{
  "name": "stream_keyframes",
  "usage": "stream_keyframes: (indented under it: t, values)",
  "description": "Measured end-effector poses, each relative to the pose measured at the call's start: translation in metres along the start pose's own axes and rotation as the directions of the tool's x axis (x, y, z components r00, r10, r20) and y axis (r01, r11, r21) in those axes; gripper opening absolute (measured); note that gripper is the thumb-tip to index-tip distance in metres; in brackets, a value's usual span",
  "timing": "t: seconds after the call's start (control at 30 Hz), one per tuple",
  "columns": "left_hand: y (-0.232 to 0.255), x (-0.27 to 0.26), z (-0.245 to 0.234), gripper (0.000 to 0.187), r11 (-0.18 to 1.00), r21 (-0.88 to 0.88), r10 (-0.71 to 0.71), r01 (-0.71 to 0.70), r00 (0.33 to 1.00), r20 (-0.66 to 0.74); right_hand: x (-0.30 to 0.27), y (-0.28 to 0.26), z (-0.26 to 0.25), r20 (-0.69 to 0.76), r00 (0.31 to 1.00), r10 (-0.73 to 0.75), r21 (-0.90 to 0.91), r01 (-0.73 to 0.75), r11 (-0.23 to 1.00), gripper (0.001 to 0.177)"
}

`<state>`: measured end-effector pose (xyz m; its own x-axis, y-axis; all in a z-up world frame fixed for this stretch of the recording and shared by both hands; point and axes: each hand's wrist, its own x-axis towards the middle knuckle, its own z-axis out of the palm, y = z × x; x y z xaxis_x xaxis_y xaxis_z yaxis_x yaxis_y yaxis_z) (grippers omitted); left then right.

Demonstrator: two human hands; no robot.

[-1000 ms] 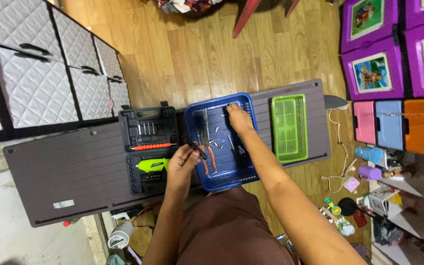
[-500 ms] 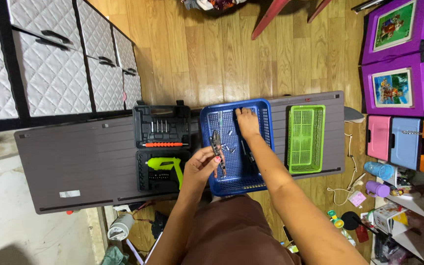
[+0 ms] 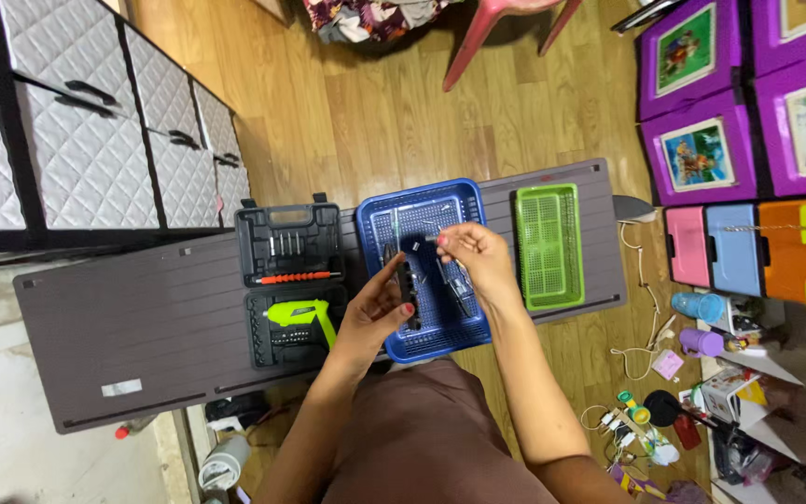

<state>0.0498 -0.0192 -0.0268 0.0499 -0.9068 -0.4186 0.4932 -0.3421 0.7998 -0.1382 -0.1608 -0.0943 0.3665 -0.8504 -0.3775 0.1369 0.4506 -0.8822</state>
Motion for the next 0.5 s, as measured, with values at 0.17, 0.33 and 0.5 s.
stream_keyframes:
  t: [0.17,0.33,0.5]
  values:
    - [0.008,-0.014,0.015,0.074,0.988,-0.146,0.070,-0.040,0.975,0.212,-0.081,-0.088,0.036,0.046,0.995,-0.086,-0.071,0.089,0.994,0.011]
    - [0.025,-0.038,0.032,0.071,0.992,-0.125,0.008,0.025,0.965,0.262,-0.127,-0.118,0.055,-0.023,0.988,-0.154,-0.312,0.139,0.940,0.009]
    - [0.018,-0.049,0.039,0.072,0.992,-0.114,0.087,-0.050,0.934,0.347,-0.155,-0.122,0.055,-0.064,0.969,-0.237,-0.332,0.203,0.921,0.008]
